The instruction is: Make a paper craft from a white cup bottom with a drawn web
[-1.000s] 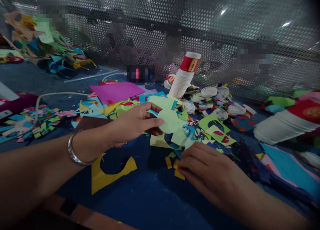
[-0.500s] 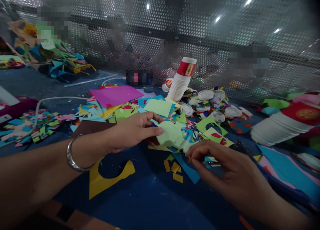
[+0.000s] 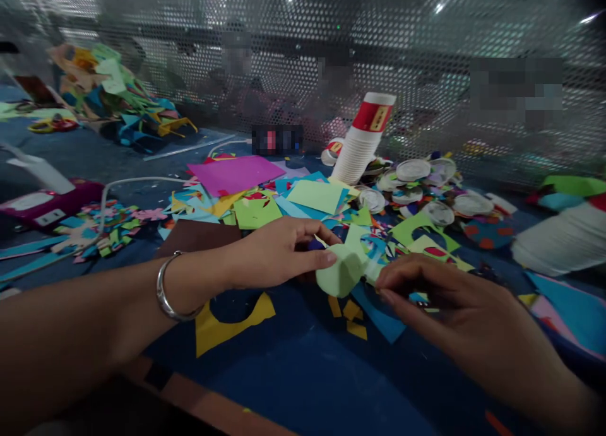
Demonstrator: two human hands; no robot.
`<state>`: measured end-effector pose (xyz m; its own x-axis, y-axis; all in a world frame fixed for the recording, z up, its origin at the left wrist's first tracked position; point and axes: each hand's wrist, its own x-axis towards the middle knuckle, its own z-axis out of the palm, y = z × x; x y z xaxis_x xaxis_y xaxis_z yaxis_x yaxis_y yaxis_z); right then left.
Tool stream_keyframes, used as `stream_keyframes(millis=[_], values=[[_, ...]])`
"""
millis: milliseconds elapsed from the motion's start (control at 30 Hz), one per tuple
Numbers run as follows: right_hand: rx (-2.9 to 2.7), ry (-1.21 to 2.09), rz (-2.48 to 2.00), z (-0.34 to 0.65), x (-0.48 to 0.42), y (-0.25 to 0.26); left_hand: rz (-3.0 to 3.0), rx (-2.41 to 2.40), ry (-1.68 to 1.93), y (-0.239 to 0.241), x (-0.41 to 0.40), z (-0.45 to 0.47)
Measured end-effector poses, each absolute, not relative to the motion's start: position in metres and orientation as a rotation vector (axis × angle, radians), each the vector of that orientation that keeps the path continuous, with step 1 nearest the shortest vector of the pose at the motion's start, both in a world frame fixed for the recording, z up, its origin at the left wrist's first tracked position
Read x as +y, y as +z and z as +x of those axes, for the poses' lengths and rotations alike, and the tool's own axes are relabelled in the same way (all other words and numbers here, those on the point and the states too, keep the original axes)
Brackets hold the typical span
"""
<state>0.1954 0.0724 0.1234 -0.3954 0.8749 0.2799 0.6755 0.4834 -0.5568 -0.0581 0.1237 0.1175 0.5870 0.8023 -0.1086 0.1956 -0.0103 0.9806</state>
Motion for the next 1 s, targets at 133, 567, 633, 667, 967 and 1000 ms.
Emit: stream_keyframes(millis=[133, 567, 633, 667, 967, 1000], values=[[-2.259, 0.418, -1.248, 0.196, 0.071, 0.120, 1.587, 0.882, 0.605, 0.116, 0.126, -0.060], [-2.582, 0.509, -1.089, 0.189, 0.074, 0.111, 1.613, 0.958, 0.694, 0.114, 0.131, -0.060], [-2.592, 0.543, -1.105, 0.189, 0.075, 0.110, 1.611, 0.959, 0.688, 0.115, 0.129, -0.060], [-2.591, 0.552, -1.109, 0.188, 0.075, 0.110, 1.608, 0.955, 0.689, 0.115, 0.128, -0.060], [-2.558, 0.613, -1.143, 0.184, 0.076, 0.110, 1.551, 0.920, 0.708, 0.114, 0.130, -0.060], [-2.534, 0.633, -1.150, 0.184, 0.076, 0.111, 1.540, 0.921, 0.712, 0.114, 0.130, -0.060]])
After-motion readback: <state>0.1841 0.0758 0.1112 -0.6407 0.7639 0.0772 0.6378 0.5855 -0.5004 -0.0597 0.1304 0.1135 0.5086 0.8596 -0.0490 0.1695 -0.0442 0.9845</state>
